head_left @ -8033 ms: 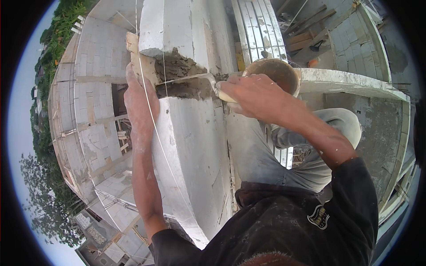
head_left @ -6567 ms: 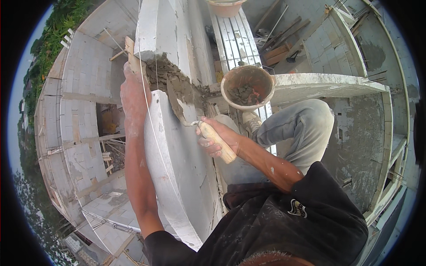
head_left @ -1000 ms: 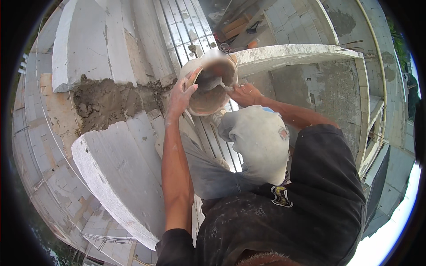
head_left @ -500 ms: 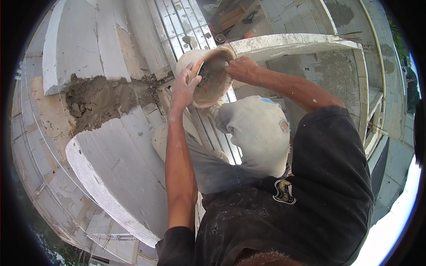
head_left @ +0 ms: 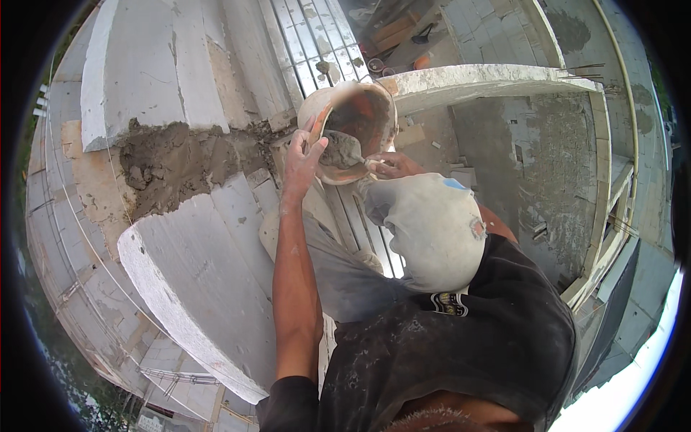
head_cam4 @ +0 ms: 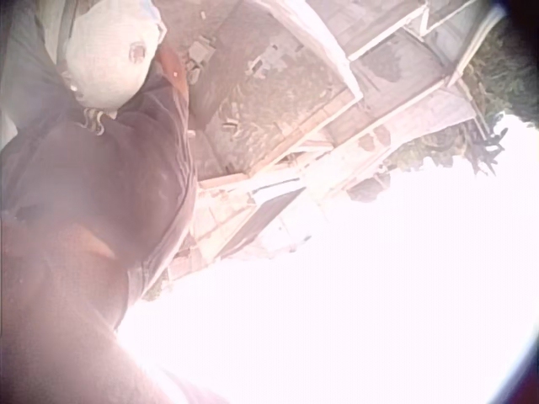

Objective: The person applies mortar to the top surface of a white block wall under construction, using a trowel to spread the mortar from a bucket.

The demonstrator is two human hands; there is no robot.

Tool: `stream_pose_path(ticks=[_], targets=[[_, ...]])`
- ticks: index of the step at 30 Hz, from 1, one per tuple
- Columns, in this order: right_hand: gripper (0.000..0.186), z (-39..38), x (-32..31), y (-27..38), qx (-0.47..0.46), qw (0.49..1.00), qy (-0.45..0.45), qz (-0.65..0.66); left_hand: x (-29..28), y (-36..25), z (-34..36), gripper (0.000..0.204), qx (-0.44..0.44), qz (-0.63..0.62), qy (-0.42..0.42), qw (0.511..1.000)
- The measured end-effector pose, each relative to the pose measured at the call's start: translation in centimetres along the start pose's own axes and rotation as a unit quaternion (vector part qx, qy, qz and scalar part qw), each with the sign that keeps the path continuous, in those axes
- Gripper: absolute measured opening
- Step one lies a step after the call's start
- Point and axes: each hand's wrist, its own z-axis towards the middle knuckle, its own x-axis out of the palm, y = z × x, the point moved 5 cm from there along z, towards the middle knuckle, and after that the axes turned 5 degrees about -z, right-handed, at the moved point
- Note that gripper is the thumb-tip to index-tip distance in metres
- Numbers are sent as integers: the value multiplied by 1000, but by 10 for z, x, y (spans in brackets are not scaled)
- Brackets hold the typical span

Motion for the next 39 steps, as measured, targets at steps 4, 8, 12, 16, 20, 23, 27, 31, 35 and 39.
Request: stream_pose_path(ticks=[4,8,12,16,20,23,27,31,35,39], targets=[[49,-19,-2,-4,53,995,8,89,-3,3,5,27,-35,17,-5,999],[45,-38,-33,25,64,925,-118,-356,-5,-5,15,31,-32,25,-34,999],[47,-23,-40,64,16,813,-78,-576,-1,-15,23,36,-55,87,-33,994],[40,-2,-50,88,-9,776,-155,-612,9,-18,23,38,-56,91,-39,994],[29,7,-46,88,-31,745,-63,-663,12,-19,21,36,-18,87,-48,995],[23,5,-43,94,-84,751,-24,-654,4,-12,16,35,-73,97,-64,991],[16,13,-50,101,-27,771,11,-636,7,-16,16,31,-4,89,-69,994],[13,15,-47,124,-88,746,-132,-646,17,-14,13,32,-4,111,-83,990],[16,11,-44,105,7,767,59,-639,27,-12,12,35,13,117,-65,991],[19,12,-80,120,-51,688,-57,-721,39,-19,27,38,56,131,-42,989]])
